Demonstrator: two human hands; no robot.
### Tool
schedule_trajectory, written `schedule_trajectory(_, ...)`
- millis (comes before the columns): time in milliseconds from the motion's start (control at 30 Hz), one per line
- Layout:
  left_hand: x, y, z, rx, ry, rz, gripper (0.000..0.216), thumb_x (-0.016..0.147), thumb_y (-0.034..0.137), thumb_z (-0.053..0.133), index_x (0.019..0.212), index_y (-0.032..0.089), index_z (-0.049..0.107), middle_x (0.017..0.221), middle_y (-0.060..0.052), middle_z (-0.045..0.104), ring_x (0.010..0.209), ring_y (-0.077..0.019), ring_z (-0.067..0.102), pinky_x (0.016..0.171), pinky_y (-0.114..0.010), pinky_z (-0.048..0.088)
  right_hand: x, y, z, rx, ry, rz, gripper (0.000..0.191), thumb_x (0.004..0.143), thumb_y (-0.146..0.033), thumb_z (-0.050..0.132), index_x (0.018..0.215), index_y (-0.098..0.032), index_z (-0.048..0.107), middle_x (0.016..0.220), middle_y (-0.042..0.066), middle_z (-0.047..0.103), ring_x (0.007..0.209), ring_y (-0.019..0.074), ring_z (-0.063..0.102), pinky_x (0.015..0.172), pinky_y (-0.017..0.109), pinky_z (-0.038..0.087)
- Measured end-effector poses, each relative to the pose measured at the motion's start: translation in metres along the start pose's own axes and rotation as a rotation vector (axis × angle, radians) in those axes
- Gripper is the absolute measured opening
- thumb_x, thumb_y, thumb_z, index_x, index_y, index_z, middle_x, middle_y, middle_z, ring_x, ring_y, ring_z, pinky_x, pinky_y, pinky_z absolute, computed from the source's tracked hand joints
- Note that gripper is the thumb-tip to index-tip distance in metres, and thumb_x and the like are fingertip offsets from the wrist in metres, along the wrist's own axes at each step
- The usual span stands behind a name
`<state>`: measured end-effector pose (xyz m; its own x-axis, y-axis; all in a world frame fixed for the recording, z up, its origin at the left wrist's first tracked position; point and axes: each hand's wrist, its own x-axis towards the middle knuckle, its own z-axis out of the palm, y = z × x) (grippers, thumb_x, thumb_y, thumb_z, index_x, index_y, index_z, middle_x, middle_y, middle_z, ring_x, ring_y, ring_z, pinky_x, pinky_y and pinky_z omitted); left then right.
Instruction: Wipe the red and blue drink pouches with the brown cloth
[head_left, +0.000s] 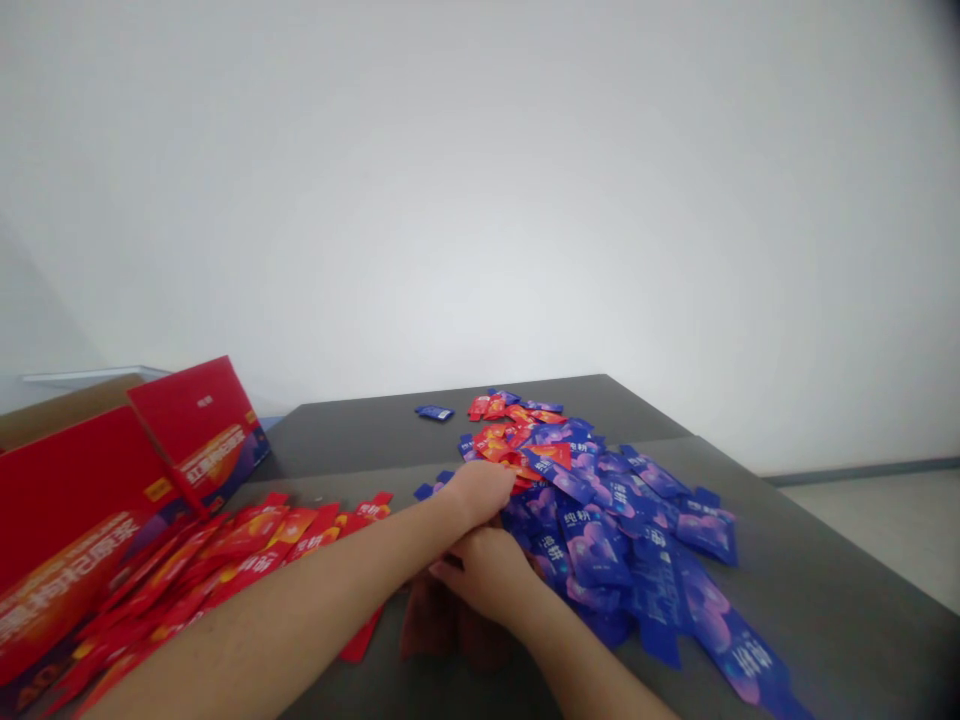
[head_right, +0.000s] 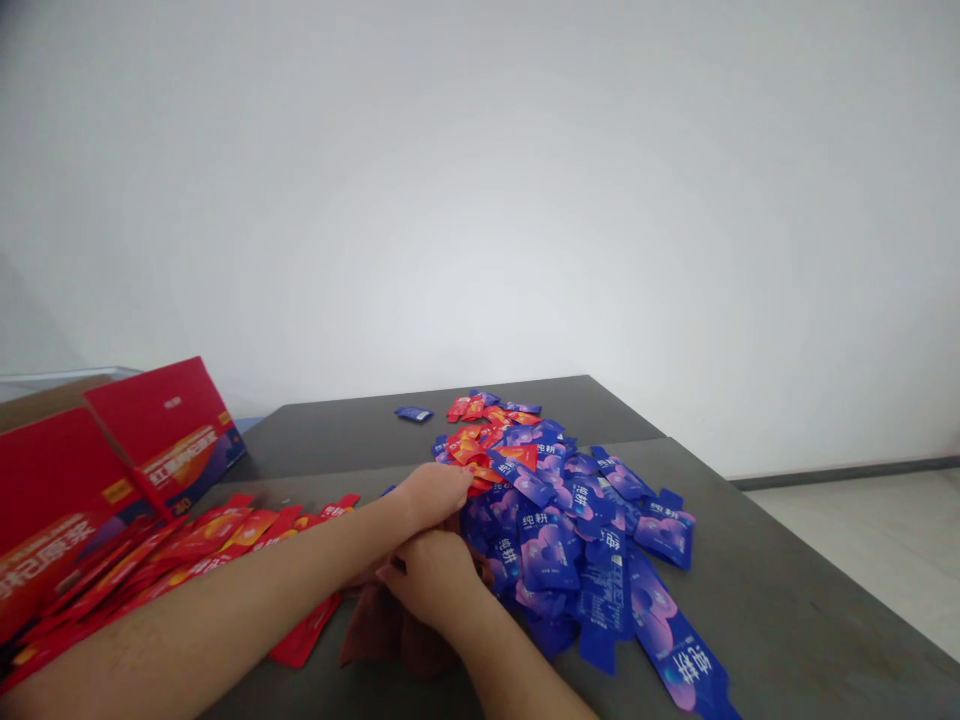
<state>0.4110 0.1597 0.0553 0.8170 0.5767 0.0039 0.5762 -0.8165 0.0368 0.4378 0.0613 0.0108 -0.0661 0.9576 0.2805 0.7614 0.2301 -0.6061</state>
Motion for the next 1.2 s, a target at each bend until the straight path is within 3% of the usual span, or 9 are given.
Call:
schedule_trajectory(167,-0.046,-0.027,-0.023,-0.238,0.183,-0.125,0.026,0.087,0.016,0.041,0.082,0.015,0.067,0.087,-0.011,0.072,0.087,-0.024,0.067,0.08,-0.034,0.049,0.006,0.007,0.002,0.203,0.092,0.091,0.018,0.08,-0.032,0.058,0.081,-0.023,0.074,0.089,0.005,0.074,0.086,0.022,0.067,0.077,0.03,0.045)
schedule_trajectory(267,-0.083,-0.033,-0.019,-0.463,0.272,-0.191,0.036,0.092,0.025,0.03,0.096,0.015,0.065,0.089,-0.007,0.072,0.08,-0.0191,0.068,0.072,-0.029,0.051,0.01,0.011,0.006,0.41,0.196,0.167,0.023,0.082,-0.026,0.051,0.092,-0.021,0.071,0.095,0.006,0.073,0.093,0.0213,0.066,0.083,0.031,0.046)
schedule_trajectory(400,-0.117,-0.026,0.012,-1.424,0.495,-0.301,0.033,0.09,0.037,0.044,0.109,0.015,0.06,0.099,-0.008,0.072,0.087,-0.0199,0.068,0.08,-0.032,0.052,0.009,0.009,0.008,0.722,0.308,0.21,0.033,0.087,-0.028,0.039,0.108,-0.018,0.063,0.108,0.006,0.07,0.1,0.0186,0.064,0.085,0.03,0.048)
schedule_trajectory(467,-0.125,-0.021,0.027,-1.709,0.511,-0.313,0.029,0.085,0.034,0.055,0.109,0.018,0.061,0.106,-0.007,0.071,0.094,-0.0211,0.067,0.087,-0.034,0.05,0.007,0.009,0.007,0.867,0.346,0.236,0.035,0.09,-0.037,0.038,0.106,-0.018,0.062,0.106,0.006,0.07,0.096,0.019,0.065,0.083,0.031,0.05)
schedule_trajectory(600,-0.132,-0.016,0.044,-1.871,0.372,-0.232,0.039,0.076,0.025,0.065,0.115,0.021,0.061,0.119,-0.007,0.066,0.109,-0.0241,0.061,0.098,-0.039,0.044,0.008,0.014,0.003,1.054,0.357,0.303,0.036,0.083,-0.051,0.052,0.084,-0.017,0.063,0.08,0.004,0.072,0.074,0.0205,0.067,0.071,0.032,0.051)
schedule_trajectory(700,-0.136,-0.016,0.047,-1.979,0.293,-0.099,0.04,0.081,0.033,0.061,0.118,0.021,0.06,0.127,-0.009,0.061,0.119,-0.0262,0.055,0.1,-0.042,0.042,0.009,0.017,-0.001,1.074,0.331,0.311,0.035,0.076,-0.052,0.062,0.074,-0.017,0.064,0.071,0.002,0.07,0.068,0.02,0.065,0.066,0.031,0.05)
schedule_trajectory(867,-0.135,-0.018,0.052,-2.069,0.347,-0.269,0.034,0.085,0.036,0.061,0.114,0.018,0.063,0.111,-0.01,0.068,0.102,-0.0236,0.063,0.091,-0.037,0.048,0.008,0.013,-0.003,1.045,0.281,0.314,0.031,0.076,-0.048,0.064,0.079,-0.018,0.069,0.075,0.001,0.071,0.073,0.0202,0.065,0.069,0.03,0.049)
schedule_trajectory(1100,-0.133,-0.021,0.057,-2.147,0.459,-0.266,0.027,0.088,0.035,0.057,0.107,0.016,0.062,0.106,-0.01,0.069,0.098,-0.0225,0.065,0.091,-0.039,0.05,-0.004,0.018,-0.016,0.832,0.84,0.349,0.03,0.08,-0.047,0.059,0.095,-0.021,0.061,0.096,0.004,0.068,0.091,0.0217,0.063,0.078,0.032,0.05)
schedule_trajectory(1200,-0.133,-0.016,0.061,-2.152,0.433,-0.219,0.028,0.089,0.035,0.055,0.109,0.017,0.062,0.106,-0.009,0.068,0.101,-0.0233,0.064,0.092,-0.038,0.049,-0.013,0.007,-0.011,0.531,0.718,0.086,0.019,0.082,-0.037,0.057,0.095,-0.024,0.063,0.103,0.006,0.066,0.1,0.021,0.061,0.088,0.032,0.047)
